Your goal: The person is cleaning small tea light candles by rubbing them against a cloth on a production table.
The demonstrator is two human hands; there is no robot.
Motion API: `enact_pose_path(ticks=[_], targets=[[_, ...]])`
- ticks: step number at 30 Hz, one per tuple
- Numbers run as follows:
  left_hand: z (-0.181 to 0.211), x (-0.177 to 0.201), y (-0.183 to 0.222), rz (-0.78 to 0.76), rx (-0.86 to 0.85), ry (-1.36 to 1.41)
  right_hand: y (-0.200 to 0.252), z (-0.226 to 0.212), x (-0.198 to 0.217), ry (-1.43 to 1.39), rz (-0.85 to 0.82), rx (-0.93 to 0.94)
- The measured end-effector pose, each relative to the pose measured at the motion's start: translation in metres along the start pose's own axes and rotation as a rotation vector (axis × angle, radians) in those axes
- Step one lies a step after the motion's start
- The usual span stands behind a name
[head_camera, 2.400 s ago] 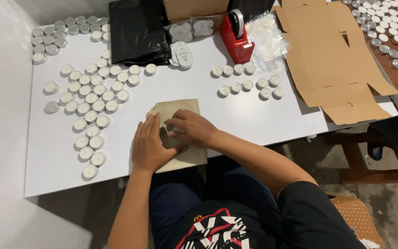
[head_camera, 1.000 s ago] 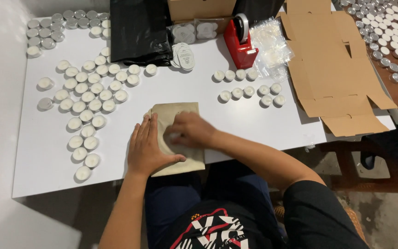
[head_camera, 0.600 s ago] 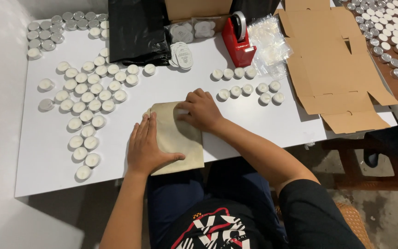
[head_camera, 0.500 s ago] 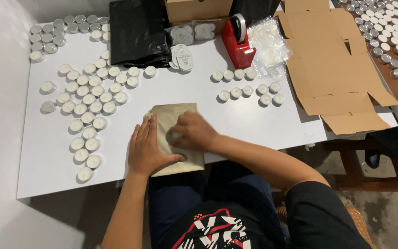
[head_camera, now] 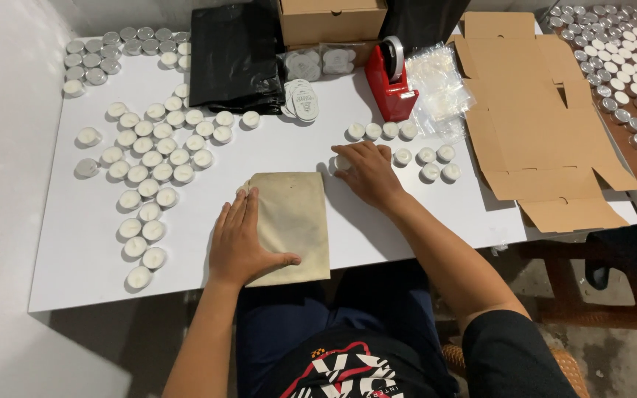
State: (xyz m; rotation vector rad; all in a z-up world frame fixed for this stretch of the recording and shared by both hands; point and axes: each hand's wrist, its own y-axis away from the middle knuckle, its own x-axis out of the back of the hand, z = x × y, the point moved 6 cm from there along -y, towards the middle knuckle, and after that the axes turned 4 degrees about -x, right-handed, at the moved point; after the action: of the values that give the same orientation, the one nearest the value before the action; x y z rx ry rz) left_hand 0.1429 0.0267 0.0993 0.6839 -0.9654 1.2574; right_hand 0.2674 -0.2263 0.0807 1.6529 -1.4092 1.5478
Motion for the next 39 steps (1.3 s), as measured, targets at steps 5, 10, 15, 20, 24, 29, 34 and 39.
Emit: enact_pose_path(ticks=[5, 10, 15, 20, 24, 29, 34, 39], targets=[[0.0, 0.001, 0.001, -0.008, 0.008, -0.011, 0.003, 0.003, 0.001, -0.042, -0.017, -0.049], [-0.001, -0.001, 0.0, -0.021, 0.013, -0.007, 0.011, 0.0, 0.01, -0.146, 0.039, -0.051], [-0.001, 0.0, 0.002, 0.01, -0.022, -0.023, 0.035, -0.047, 0.001, -0.061, -0.038, 0.121], [-0.003, -0.006, 0.001, 0.014, -0.05, -0.071, 0.069, -0.11, -0.004, -0.033, -0.327, 0.218], [-0.002, -0.01, -0.001, -0.015, -0.079, -0.128, 0.068, -0.114, -0.008, 0.111, -0.402, 0.213], [-0.004, -0.014, -0.007, -0.018, -0.05, -0.142, 0.063, -0.113, -0.011, 0.081, -0.505, 0.082], [-0.011, -0.014, -0.004, 0.026, -0.055, -0.089, 0.074, -0.125, -0.014, 0.104, -0.485, 0.028], [-0.02, -0.02, 0.001, 0.152, -0.139, -0.001, 0.074, -0.123, -0.014, 0.115, -0.449, 0.005]])
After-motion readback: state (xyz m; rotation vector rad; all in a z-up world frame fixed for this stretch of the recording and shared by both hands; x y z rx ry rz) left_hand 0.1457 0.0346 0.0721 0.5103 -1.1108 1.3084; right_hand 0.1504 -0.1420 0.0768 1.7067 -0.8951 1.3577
